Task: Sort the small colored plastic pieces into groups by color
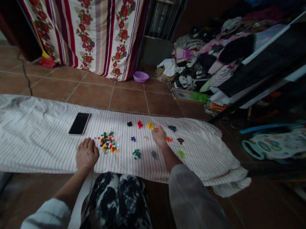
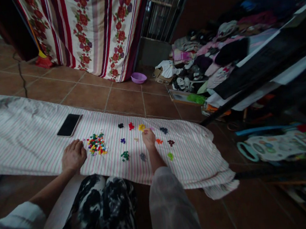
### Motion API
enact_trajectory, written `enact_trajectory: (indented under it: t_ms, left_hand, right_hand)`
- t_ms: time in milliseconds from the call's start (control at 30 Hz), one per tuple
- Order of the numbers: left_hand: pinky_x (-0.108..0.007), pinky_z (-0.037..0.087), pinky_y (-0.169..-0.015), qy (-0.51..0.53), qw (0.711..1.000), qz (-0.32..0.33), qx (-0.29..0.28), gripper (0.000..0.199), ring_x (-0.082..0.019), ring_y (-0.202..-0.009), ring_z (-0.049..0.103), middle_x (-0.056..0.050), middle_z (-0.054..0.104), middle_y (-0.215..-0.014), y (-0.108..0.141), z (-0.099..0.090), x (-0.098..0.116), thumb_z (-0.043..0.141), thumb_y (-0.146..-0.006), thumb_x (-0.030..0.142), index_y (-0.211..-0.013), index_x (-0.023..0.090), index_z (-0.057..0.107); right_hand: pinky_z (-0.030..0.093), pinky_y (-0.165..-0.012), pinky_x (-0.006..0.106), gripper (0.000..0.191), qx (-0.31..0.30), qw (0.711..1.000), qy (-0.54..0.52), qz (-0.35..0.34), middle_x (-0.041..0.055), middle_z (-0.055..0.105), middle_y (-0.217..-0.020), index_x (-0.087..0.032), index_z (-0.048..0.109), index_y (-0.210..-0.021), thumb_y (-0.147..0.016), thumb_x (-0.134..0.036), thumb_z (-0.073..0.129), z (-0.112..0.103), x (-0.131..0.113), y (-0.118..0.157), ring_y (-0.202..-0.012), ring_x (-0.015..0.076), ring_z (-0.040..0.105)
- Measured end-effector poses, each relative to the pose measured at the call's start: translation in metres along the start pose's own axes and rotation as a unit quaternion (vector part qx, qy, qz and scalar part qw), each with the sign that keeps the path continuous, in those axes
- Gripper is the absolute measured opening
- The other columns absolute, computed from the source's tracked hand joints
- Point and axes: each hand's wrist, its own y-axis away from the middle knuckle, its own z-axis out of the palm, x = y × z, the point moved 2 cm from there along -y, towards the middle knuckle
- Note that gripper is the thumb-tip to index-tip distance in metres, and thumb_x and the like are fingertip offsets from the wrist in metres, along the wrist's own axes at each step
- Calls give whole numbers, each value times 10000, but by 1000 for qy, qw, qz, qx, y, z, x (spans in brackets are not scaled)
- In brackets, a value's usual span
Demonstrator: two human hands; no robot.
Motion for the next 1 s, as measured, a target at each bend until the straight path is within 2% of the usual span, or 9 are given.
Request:
enact_trajectory:
  t_ms: [133, 233, 433, 633, 767, 900, 1000]
  left_hand:
    - [-510, 384, -1107, -1, 1000, -4, 7, 383, -340, -1298, 520, -217, 618, -1317, 0, 1, 0, 420, -897, 249, -1187, 102, 622]
    - [-522, 393, -1096, 4, 1000, -6, 7, 380, -342, -1293, 526, -205, 622, -1319, 0, 1, 0, 435, -892, 246, -1199, 119, 621]
    - [-502, 410, -1081, -14, 1000, 4, 10, 377, -342, -1283, 541, -223, 627, -1312, 0, 0, 0, 419, -914, 243, -1171, 77, 639]
    - [-483, 421, -1076, -29, 999, 12, 22, 359, -327, -1271, 561, -206, 644, -1295, 1, 1, 0, 420, -917, 237, -1151, 86, 647]
    - [-485, 419, -1078, -23, 999, 9, 30, 360, -326, -1272, 562, -201, 645, -1295, 1, 2, -1, 422, -916, 240, -1155, 90, 645]
    - [-487, 413, -1086, -20, 999, 8, 27, 363, -325, -1284, 551, -204, 638, -1303, 1, 4, -2, 430, -913, 232, -1171, 90, 642]
    - [-482, 407, -1095, -24, 999, 5, 23, 362, -321, -1283, 549, -199, 639, -1304, 1, 4, -2, 431, -914, 226, -1173, 91, 645]
  right_hand:
    - [508, -794, 294, 200, -1, 999, 7, 43, 85, 731, -898, -168, 687, -923, -794, -180, 534, -4, 1, -13, -866, 206, 681]
    - [504, -801, 274, 190, -4, 999, 0, 46, 73, 733, -870, -175, 693, -916, -783, -186, 557, -6, 1, -23, -854, 189, 678]
    - [507, -844, 269, 233, -8, 999, -23, 27, 35, 743, -868, -193, 709, -937, -781, -190, 536, -4, 1, -30, -892, 174, 684]
    - [521, -851, 318, 287, -22, 999, -34, 13, 85, 756, -954, -165, 721, -968, -801, -204, 492, -4, 5, -18, -913, 209, 688]
    - [527, -861, 335, 282, -21, 998, -57, -7, 79, 758, -949, -183, 719, -963, -810, -219, 485, -2, 5, -7, -904, 214, 695]
    - [542, -839, 339, 259, -20, 994, -95, -46, 73, 745, -921, -187, 708, -952, -819, -258, 498, 8, -6, 8, -867, 212, 697]
    - [551, -806, 330, 248, -53, 987, -126, -81, 53, 737, -887, -201, 698, -953, -839, -288, 497, 22, -21, 22, -818, 196, 694]
